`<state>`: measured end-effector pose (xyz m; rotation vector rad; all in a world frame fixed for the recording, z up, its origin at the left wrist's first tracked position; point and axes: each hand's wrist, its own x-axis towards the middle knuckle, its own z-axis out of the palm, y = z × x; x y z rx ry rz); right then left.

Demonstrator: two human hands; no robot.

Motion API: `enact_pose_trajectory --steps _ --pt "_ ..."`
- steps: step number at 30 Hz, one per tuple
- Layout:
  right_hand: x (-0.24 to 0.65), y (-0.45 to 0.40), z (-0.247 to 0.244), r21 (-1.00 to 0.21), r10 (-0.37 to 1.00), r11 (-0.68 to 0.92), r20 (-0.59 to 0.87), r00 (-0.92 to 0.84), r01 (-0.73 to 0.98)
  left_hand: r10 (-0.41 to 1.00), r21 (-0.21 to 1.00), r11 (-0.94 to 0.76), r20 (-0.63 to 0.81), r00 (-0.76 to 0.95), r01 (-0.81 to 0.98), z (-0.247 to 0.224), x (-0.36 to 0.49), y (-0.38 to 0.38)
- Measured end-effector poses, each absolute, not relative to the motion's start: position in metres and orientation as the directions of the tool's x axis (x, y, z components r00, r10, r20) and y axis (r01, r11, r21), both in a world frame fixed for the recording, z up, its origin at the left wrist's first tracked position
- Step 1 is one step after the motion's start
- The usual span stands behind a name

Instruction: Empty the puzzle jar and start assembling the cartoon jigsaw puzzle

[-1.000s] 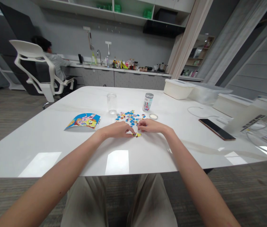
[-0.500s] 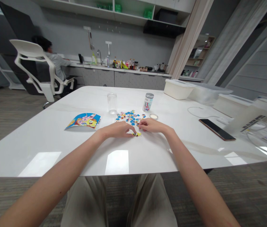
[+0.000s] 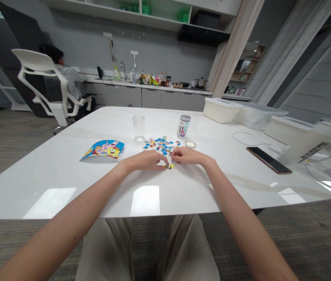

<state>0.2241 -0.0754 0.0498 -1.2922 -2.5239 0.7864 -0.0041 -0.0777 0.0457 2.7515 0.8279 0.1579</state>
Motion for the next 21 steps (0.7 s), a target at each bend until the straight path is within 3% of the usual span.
enact_pose_trajectory --steps 9,21 --pt "0.2226 -0.0781 0.0502 -0.606 0.755 0.491 -0.062 -0.653 0.625 0.589 0.261 -0.782 0.013 0.808 0.566 0.0499 -0.0036 -0.0804" --pt "0.2168 -0.0796 0.0475 -0.607 0.734 0.505 -0.072 -0.675 0.614 0.586 0.232 -0.786 -0.014 0.81 0.573 0.055 -0.0025 -0.0832"
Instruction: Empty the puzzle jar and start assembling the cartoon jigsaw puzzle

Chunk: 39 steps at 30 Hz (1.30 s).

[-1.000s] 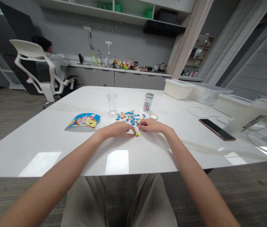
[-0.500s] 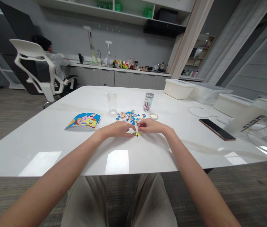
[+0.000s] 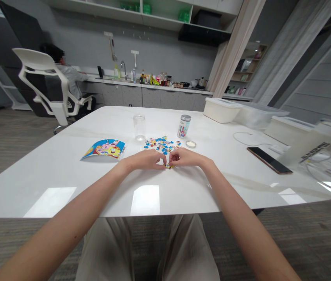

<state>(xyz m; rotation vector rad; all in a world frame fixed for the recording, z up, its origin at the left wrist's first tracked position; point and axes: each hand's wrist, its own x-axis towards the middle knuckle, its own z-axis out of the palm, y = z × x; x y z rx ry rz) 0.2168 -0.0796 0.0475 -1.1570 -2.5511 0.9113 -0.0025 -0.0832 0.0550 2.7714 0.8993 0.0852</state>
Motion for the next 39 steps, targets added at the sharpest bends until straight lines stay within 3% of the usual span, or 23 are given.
enact_pose_trajectory --steps 20,39 --pt "0.2145 -0.0817 0.049 -0.613 0.744 0.478 -0.097 -0.661 0.629 0.596 0.264 -0.773 -0.006 0.803 0.576 0.0531 -0.0022 -0.0837" --pt "0.2226 -0.0805 0.0545 -0.507 0.798 0.506 -0.034 -0.602 0.698 0.597 0.279 -0.765 -0.03 0.802 0.58 0.0532 -0.0028 -0.0842"
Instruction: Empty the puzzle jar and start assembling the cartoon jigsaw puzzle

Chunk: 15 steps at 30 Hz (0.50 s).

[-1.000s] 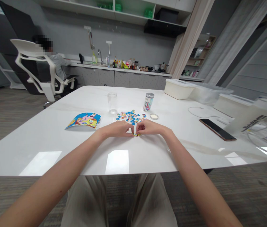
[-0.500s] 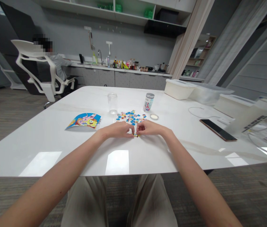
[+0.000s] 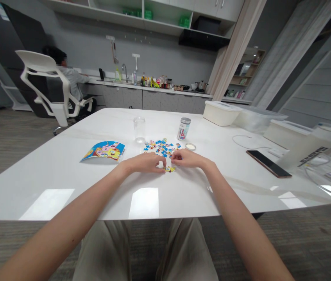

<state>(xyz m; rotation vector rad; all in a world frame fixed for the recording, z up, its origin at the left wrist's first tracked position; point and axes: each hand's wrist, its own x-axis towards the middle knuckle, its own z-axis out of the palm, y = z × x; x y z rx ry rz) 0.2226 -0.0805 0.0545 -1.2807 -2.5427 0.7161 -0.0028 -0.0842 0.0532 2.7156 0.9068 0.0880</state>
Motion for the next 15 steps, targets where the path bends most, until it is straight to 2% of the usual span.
enact_pose_trajectory --steps 5,10,13,15 --pt "0.2252 -0.0801 0.0544 -0.452 0.794 0.512 -0.076 -0.603 0.731 0.597 0.258 -0.77 -0.032 0.802 0.583 0.0567 0.0004 -0.0876" --pt "0.2236 -0.0827 0.0577 -0.474 0.801 0.478 -0.111 -0.589 0.739 0.585 0.278 -0.773 -0.035 0.81 0.57 0.059 0.0015 -0.0901" --pt "0.2251 -0.0795 0.0574 -0.485 0.863 0.425 -0.038 -0.504 0.764 0.597 0.281 -0.764 -0.029 0.801 0.58 0.0572 -0.0012 -0.0875" --pt "0.2279 -0.0751 0.0554 -0.431 0.911 0.386 0.041 -0.41 0.815 0.615 0.268 -0.756 -0.02 0.789 0.597 0.0559 -0.003 -0.0851"
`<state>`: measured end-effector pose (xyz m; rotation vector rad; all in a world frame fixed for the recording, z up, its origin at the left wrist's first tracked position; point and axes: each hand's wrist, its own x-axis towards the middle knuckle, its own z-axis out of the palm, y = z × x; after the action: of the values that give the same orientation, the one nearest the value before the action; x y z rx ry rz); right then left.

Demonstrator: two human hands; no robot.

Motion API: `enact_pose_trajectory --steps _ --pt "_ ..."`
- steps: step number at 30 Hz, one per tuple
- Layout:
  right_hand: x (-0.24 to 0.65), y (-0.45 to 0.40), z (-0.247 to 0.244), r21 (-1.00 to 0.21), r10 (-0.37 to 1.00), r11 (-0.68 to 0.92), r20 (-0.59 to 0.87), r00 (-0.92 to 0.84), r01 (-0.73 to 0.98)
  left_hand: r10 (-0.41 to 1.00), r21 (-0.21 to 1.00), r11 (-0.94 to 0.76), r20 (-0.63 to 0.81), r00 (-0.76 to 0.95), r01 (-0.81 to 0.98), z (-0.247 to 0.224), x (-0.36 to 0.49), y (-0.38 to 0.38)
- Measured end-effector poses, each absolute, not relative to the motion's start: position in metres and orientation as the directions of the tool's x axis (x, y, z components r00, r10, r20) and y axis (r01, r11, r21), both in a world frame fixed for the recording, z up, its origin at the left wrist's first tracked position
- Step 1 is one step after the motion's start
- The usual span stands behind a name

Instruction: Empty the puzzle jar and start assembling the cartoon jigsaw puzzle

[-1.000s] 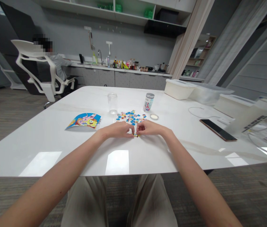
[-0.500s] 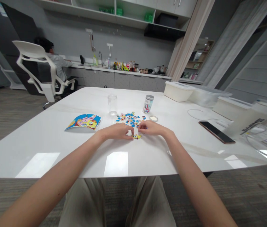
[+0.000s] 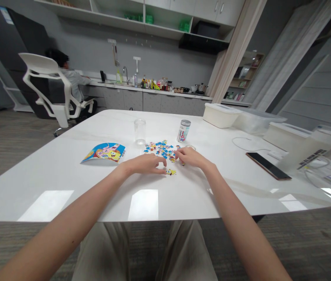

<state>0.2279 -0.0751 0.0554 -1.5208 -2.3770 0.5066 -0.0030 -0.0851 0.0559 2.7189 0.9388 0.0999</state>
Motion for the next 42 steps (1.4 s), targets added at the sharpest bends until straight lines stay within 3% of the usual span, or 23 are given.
enact_pose_trajectory --steps 6,14,18,28,35,42 --pt "0.235 -0.069 0.051 -0.261 0.973 0.229 0.09 -0.213 0.938 0.628 0.191 -0.759 -0.037 0.777 0.623 0.057 -0.003 -0.085" --pt "0.234 -0.08 0.062 -0.243 0.998 0.064 0.013 -0.063 0.968 0.651 0.114 -0.751 -0.037 0.758 0.65 0.054 -0.006 -0.082" --pt "0.235 -0.08 0.066 -0.207 0.998 0.02 -0.056 -0.032 0.978 0.625 0.171 -0.763 -0.048 0.779 0.623 0.055 -0.005 -0.083" --pt "0.234 -0.078 0.063 -0.198 0.992 0.034 -0.111 -0.057 0.98 0.574 0.3 -0.766 -0.078 0.815 0.569 0.059 0.001 -0.093" --pt "0.235 -0.075 0.062 -0.239 0.986 0.057 -0.142 -0.093 0.969 0.584 0.278 -0.766 -0.08 0.808 0.58 0.058 0.003 -0.093" --pt "0.252 -0.079 0.067 -0.324 0.949 0.19 -0.183 -0.259 0.927 0.569 0.268 -0.782 -0.061 0.82 0.562 0.056 0.004 -0.093"
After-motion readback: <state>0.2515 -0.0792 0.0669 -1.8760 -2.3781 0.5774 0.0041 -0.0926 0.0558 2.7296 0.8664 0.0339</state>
